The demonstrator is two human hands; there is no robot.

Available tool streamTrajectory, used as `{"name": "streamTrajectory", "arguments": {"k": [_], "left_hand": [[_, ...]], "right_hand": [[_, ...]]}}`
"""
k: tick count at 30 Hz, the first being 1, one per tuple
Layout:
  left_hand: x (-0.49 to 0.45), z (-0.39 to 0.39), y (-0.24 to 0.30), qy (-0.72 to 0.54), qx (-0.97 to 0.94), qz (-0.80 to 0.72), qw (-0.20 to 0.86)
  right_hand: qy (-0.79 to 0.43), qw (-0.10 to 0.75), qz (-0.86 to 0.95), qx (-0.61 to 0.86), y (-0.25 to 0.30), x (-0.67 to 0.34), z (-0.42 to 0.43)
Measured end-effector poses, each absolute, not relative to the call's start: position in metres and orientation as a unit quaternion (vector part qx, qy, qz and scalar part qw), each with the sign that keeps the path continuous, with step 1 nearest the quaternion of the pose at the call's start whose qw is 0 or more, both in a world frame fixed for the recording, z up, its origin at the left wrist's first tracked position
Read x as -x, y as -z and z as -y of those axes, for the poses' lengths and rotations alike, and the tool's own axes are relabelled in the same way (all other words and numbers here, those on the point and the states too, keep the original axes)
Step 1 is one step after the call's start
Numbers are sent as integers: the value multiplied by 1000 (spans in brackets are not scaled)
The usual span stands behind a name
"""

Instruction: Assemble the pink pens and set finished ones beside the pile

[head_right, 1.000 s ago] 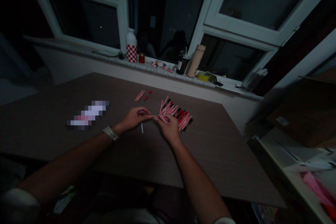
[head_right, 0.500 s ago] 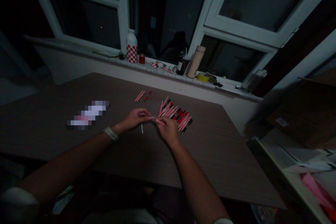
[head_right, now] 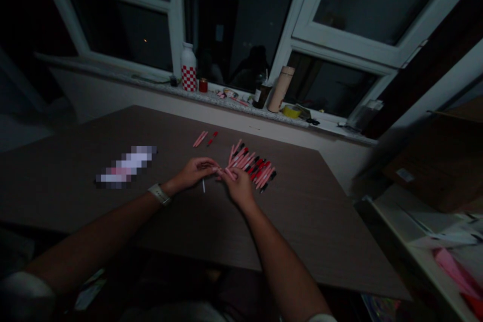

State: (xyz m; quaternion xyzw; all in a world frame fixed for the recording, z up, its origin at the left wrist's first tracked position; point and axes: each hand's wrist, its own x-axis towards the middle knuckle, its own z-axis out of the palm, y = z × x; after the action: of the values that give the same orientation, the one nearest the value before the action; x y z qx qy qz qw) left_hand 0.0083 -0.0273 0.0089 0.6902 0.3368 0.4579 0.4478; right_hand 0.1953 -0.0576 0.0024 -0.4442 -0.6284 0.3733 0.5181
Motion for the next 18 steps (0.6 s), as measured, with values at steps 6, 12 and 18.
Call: {"name": "streamTrajectory", "arguments": {"k": [6,12,18], "left_hand": [[-7,28,-12,-438,-744,-345,368],[-9,34,-14,-436,-762,-357,320],[-12,40,-17,-448,-749,-372,316]], "right_hand": [[-466,501,597,419,-4,-191,59],[-499,498,577,413,-6,-189,61],[-515,504,550,422,-4,-192,59]]}}
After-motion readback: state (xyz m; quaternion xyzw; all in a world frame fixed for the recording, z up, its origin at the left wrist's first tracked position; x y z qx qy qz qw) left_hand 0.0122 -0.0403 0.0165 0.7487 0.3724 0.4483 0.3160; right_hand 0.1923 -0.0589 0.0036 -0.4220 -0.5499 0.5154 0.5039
